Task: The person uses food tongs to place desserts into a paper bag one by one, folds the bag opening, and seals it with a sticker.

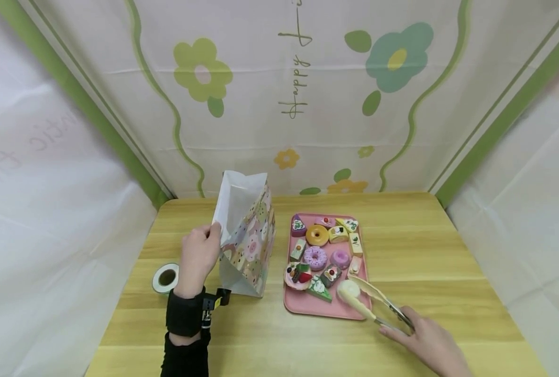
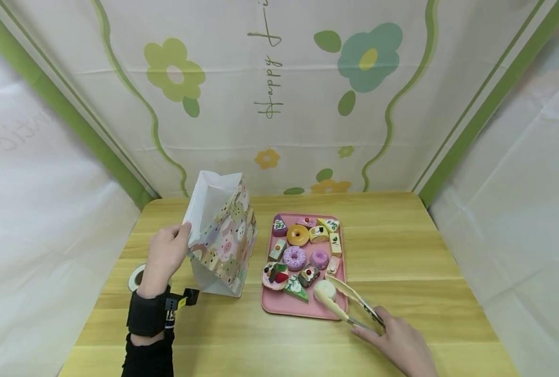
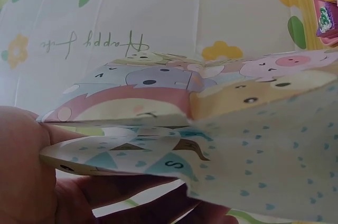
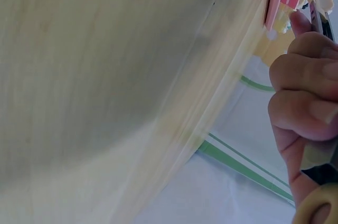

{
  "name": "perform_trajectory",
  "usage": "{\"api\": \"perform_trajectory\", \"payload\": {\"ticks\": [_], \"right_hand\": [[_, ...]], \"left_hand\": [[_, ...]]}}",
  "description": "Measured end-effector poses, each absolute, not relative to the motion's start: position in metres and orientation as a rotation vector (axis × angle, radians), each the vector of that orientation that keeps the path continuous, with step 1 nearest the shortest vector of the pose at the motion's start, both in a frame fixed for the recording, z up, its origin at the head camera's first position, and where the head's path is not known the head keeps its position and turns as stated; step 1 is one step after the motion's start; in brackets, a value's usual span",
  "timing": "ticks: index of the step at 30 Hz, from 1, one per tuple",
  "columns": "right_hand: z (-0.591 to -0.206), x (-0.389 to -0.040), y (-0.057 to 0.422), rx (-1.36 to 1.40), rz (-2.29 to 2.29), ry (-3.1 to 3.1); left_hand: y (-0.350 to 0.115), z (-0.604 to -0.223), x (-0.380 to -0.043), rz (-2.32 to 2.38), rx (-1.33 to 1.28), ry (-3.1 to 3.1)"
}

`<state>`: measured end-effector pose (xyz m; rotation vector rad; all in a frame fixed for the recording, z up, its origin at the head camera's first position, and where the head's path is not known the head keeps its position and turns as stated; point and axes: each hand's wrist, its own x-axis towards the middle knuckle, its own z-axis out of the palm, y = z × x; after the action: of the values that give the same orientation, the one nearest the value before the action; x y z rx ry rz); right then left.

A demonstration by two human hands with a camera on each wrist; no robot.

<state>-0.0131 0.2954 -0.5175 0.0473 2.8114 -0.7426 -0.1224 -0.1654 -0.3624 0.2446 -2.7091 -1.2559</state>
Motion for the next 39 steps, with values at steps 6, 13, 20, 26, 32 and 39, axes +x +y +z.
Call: {"api": "perform_trajectory", "payload": {"ticks": [6,13,20,26,32,39], "right_hand": [[-0.517,-0.012,0.293,0.055,-0.738,2.816],[-0.512,-0.016,0.292,0.054,-0.76,2.82],[-0.511,-0.015,0.292,0.048,-0.773,2.813],[-0.511,-0.018,0.292,0.06,-0.78,2.838],[-0.507,-0.023,0.288,0.041,-0.804,2.897],[-0.496,-0.033,0.28,0.038,-0.829,2.933]], "left_hand": [[-0.166,-0.363,-0.122,-1.313,0.255,-2.714],[-0.166,-0.362,-0.124,-1.293,0.249,-2.732],[-0.165,-0.362,-0.123,-1.319,0.266,-2.725],[-0.164,-0.362,-0.122,-1.321,0.271,-2.714],[-0.164,-0.362,-0.123,-1.296,0.258,-2.716],[-0.164,-0.362,-0.122,-1.243,0.227,-2.716]]}}
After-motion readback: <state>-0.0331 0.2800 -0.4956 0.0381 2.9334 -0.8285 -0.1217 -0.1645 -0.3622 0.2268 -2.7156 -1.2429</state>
